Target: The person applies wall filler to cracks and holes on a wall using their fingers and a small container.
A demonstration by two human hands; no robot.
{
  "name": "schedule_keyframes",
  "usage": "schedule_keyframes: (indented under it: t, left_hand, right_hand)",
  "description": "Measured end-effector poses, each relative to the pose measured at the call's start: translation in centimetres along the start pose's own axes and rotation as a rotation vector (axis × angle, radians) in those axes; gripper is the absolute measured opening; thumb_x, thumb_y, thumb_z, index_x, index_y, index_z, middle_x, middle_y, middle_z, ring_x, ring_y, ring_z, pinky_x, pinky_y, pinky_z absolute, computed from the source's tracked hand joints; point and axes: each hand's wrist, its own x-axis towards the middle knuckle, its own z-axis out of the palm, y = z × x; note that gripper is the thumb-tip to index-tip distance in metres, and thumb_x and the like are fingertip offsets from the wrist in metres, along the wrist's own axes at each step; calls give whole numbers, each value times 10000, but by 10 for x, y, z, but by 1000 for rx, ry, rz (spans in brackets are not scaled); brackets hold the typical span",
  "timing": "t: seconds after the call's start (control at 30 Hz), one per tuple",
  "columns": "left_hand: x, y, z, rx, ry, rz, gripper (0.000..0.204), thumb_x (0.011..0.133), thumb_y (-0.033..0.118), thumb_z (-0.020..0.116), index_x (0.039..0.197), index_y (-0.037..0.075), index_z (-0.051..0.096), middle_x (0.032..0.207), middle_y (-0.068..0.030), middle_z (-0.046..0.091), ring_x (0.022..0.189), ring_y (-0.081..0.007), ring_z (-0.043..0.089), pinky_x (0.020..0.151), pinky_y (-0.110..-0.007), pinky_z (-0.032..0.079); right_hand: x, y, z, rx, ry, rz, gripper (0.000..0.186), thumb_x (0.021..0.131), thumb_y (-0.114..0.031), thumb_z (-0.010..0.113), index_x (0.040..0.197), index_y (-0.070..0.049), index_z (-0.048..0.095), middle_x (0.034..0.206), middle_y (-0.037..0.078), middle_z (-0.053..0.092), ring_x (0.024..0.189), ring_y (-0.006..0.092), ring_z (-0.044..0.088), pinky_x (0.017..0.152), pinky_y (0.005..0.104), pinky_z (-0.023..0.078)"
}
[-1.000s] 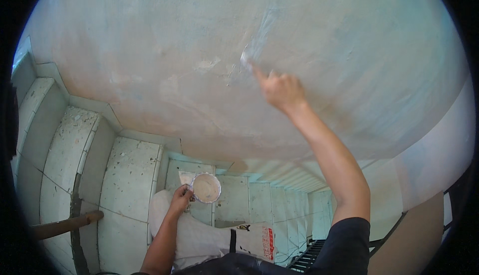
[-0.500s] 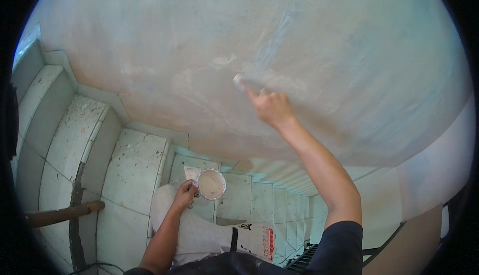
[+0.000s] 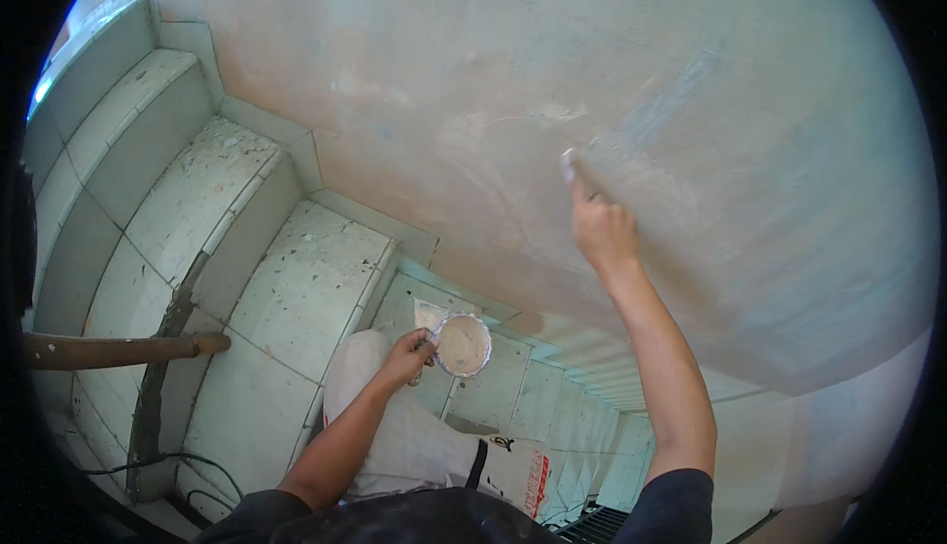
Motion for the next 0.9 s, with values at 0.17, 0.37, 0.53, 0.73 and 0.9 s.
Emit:
schedule_keyframes:
  t: [0.17,0.37,0.53,0.73,0.9]
  left_hand:
    - [-8,-10,-17,-70,104,64,185,906,226,571,891,41,578,747,-28,577,642,-111,556,598,-261,442]
    - [-9,7,-11,-132,200,127,158,923,183,536,875,34,557,734,-33,577,635,-109,559,604,-262,448]
    - [-11,6,-7,-90,172,206,162,931,169,517,897,15,554,733,-41,580,630,-118,570,609,-267,460]
    - [-20,18,-6,17,192,237,167,940,163,509,943,2,553,770,-73,583,676,-125,576,611,-278,472]
    - [-21,16,-10,100,160,318,163,935,169,522,912,8,534,760,-61,564,697,-122,515,637,-280,440]
  right_hand:
    - [-36,-74,11,335,-305,-255,623,764,-122,564,1367,-208,438,678,170,634,564,354,621,575,470,519]
    - [-78,-140,29,965,-816,12,632,769,-142,517,1387,-84,399,659,170,625,513,280,609,484,399,514]
    - [-83,-174,54,1303,-1058,306,668,814,-175,474,1434,-19,279,642,122,600,460,206,554,355,327,439]
    - [-78,-196,49,1272,-1230,376,549,886,-200,403,1403,-27,345,633,59,546,448,138,490,340,289,381]
    - [-85,-204,58,1151,-1319,206,380,913,-277,430,1184,-39,554,690,59,583,467,151,491,367,300,368]
